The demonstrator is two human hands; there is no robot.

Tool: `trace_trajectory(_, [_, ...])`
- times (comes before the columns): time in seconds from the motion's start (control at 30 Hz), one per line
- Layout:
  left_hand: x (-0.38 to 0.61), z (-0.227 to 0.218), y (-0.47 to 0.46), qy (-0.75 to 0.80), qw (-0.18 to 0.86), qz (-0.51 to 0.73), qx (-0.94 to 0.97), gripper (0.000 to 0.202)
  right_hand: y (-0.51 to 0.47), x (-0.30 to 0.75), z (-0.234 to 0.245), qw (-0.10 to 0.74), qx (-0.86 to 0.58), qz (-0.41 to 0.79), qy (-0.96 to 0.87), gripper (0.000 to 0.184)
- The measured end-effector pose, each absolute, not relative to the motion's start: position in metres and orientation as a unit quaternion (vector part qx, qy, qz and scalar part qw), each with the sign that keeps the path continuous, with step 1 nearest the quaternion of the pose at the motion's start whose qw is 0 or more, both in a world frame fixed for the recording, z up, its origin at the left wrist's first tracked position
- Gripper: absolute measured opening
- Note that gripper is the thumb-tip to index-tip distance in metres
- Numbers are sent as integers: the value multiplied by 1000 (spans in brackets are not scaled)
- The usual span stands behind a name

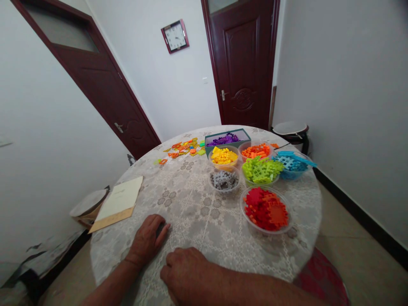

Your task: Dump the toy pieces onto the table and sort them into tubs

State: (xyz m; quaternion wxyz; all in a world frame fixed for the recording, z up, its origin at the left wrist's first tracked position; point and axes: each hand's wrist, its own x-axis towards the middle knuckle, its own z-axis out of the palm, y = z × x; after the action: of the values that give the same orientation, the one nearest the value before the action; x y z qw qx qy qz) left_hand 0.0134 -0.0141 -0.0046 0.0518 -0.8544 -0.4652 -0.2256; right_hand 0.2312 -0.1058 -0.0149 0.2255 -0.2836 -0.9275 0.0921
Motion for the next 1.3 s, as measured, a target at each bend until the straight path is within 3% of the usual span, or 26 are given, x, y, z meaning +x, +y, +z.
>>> trace_trajectory(0.67, [6, -15, -11, -436, 52, -271, -857, 16, -76, 237, -24, 202, -367, 88, -904, 16])
trace_trajectory(0.87, [1, -26, -9, -423, 58, -301, -853, 14, -54, 230, -42, 139, -389, 89, -906, 14])
trace_trajectory(1.3, [3, -27, -11, -403, 89, -317, -854, 14, -53, 241, -67, 258, -413, 75, -870, 16])
